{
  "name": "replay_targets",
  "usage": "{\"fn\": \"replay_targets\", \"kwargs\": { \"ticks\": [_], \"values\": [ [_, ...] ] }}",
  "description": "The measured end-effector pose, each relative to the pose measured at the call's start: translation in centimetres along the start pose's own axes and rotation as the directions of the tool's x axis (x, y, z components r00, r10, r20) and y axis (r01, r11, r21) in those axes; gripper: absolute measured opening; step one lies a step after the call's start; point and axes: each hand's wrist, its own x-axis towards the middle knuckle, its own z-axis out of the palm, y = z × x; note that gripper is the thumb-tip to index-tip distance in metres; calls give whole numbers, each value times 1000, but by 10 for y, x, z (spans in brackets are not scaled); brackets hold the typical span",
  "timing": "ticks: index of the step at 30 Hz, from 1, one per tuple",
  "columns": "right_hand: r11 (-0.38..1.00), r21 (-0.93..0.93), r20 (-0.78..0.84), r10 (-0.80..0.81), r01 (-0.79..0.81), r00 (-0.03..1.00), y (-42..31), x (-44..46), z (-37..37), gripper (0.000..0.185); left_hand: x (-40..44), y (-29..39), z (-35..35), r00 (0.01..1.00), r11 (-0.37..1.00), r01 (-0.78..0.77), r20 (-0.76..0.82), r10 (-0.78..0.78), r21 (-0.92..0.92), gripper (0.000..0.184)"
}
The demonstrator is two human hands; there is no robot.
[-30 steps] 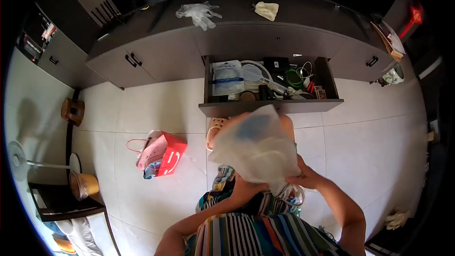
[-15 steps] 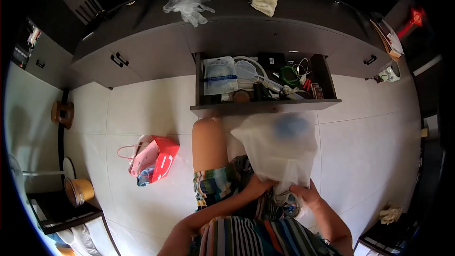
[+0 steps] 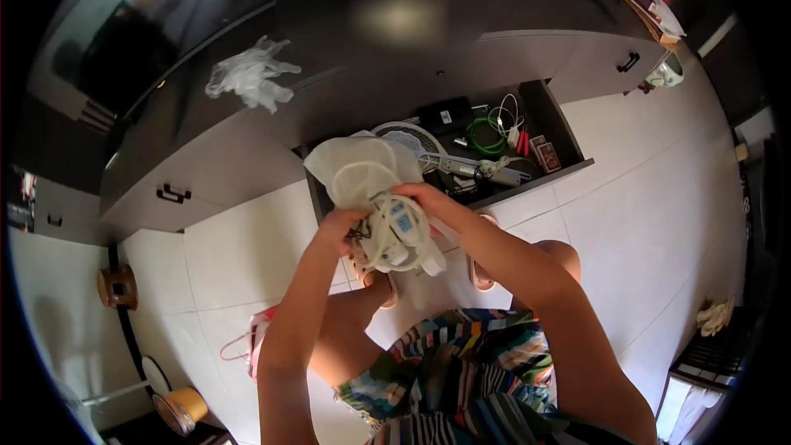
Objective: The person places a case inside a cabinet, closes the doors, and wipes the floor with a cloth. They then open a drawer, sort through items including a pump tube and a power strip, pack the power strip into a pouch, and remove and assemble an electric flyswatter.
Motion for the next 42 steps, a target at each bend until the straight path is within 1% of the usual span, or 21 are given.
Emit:
{"fn": "replay_targets", "kwargs": {
  "ticks": [5, 10, 11, 14, 18, 19, 21, 22, 23, 24, 26, 27, 28, 30, 31, 32, 33, 36, 38, 41, 42],
  "values": [
    [990, 144, 9, -10, 9, 1000, 0, 93, -44, 29, 85, 25, -33, 988, 995, 22, -153, -7, 98, 23],
    [1000, 14, -112, 20, -19, 994, 12, 145, -86, 31, 150, 5, -60, 984, 1000, -9, -178, 5, -24, 22],
    [1000, -28, -107, -2, 0, 994, 17, 156, -93, 32, 152, 1, -57, 973, 996, -64, -226, 46, -70, 39],
    [991, 117, -63, 76, -69, 995, 34, 186, -107, 33, 173, -6, -74, 966, 986, -155, -217, 139, -60, 44],
    [978, 199, -42, -54, 61, 998, 59, 233, -122, 41, 193, 1, -90, 930, 962, -247, -250, 270, 119, 47],
    [984, 88, -128, -140, 152, 982, 61, 238, -121, 46, 193, 8, -84, 897, 941, -129, -368, 245, 313, 51],
    [941, -156, -259, -331, 299, 907, 64, 249, -115, 56, 189, 19, -67, 769, 778, 178, -579, 272, 603, 59],
    [929, -74, -235, -369, 362, 899, 70, 260, -111, 61, 181, 15, -59, 666, 584, -32, -419, 617, 811, 62],
    [907, 15, -220, -407, 420, 887, 77, 271, -108, 65, 171, 5, -50, 482, 288, -181, -171, 859, 940, 67],
    [876, 104, -219, -441, 470, 870, 86, 276, -112, 70, 162, -2, -43, 252, -59, -255, 125, 960, 965, 71],
    [890, -328, -181, -387, 316, 904, 85, 253, -118, 63, 156, 10, -25, 431, -308, -136, 336, 837, 942, 76],
    [817, -536, -167, -352, 215, 921, 74, 240, -121, 59, 163, 18, -16, 507, -432, -102, 420, 753, 896, 79],
    [694, -712, -158, -311, 110, 937, 58, 228, -119, 56, 187, 16, -21, 506, -455, -27, 405, 762, 890, 85],
    [340, -936, -167, -210, -88, 963, 30, 210, -112, 49, 208, 23, -24, 704, -467, 124, 255, 663, 876, 84],
    [170, -984, -90, -210, -55, 974, 16, 192, -122, 38, 212, 25, -24, 725, -462, 134, 232, 649, 877, 85],
    [-8, -1000, -11, -195, -13, 981, 0, 169, -143, 28, 214, 28, -22, 743, -456, 145, 207, 636, 878, 85],
    [-144, -989, 10, -345, -42, 939, -6, 156, -176, 17, 215, 30, -23, 762, -450, 161, 179, 622, 878, 85],
    [-261, -929, -100, -505, -263, 857, -53, 90, -239, 15, 230, 30, -30, 744, -444, 142, 201, 637, 884, 87],
    [-309, -813, -374, -372, -493, 850, -67, 72, -239, 21, 233, 33, -28, 763, -422, 115, 192, 617, 900, 87],
    [-606, -674, -173, -426, -422, 888, -40, 81, -264, 32, 226, 37, -24, 793, -412, 140, 148, 591, 901, 85],
    [-613, -652, -202, -427, -446, 881, -35, 88, -269, 35, 222, 36, -21, 804, -412, 156, 127, 581, 898, 85]
  ]
}}
